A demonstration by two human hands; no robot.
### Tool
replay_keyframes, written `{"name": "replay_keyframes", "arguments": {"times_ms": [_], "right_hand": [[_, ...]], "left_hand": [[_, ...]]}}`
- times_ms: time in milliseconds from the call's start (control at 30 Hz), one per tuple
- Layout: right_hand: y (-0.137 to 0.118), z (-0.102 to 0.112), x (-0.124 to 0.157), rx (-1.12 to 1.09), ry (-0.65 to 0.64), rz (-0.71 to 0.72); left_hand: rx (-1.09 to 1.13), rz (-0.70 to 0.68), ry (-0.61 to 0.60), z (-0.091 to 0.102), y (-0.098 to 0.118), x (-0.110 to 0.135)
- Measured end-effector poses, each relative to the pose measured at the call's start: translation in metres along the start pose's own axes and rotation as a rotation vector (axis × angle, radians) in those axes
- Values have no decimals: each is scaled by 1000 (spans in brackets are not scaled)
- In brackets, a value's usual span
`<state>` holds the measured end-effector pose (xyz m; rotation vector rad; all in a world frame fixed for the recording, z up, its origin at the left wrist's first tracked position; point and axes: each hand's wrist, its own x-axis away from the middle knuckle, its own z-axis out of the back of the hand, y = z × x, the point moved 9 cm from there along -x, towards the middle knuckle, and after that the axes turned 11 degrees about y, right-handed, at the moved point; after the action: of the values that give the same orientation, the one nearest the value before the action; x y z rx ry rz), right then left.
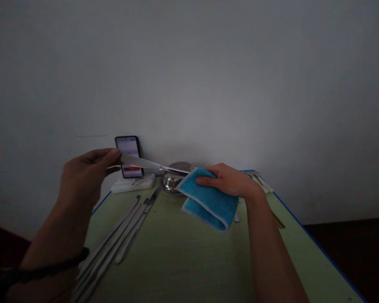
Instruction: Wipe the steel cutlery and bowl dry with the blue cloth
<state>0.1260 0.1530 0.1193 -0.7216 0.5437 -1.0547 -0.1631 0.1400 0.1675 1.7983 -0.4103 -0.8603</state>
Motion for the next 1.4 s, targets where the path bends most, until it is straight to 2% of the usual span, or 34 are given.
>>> {"name": "replay_keyframes", "arguments": {"times_ms": [133, 333, 633, 800, 900, 1067, 1267, 1400], "right_hand": [[3, 9, -1, 33, 74, 1], [-4, 9, -9, 159, 144, 82], [-8, 7, -10, 104, 141, 126], [-16, 20, -7, 140, 269, 132], [-20, 13, -8, 127, 230, 158], [-18, 5, -10, 77, 193, 140], [-30, -33, -9, 156, -60, 163], [-36, -38, -7, 194, -106, 216]], "left_hand": [[5, -8, 53, 11, -1, -8], [-22, -26, -10, 4, 3, -2], [-7, -56, -23, 2, 14, 7], [46, 16, -69, -3, 11, 9], [47, 62, -83, -6, 7, 10], [80, 50, -95, -7, 6, 9], [133, 54, -81, -8, 5, 9], [135, 53, -110, -12, 4, 10]]}}
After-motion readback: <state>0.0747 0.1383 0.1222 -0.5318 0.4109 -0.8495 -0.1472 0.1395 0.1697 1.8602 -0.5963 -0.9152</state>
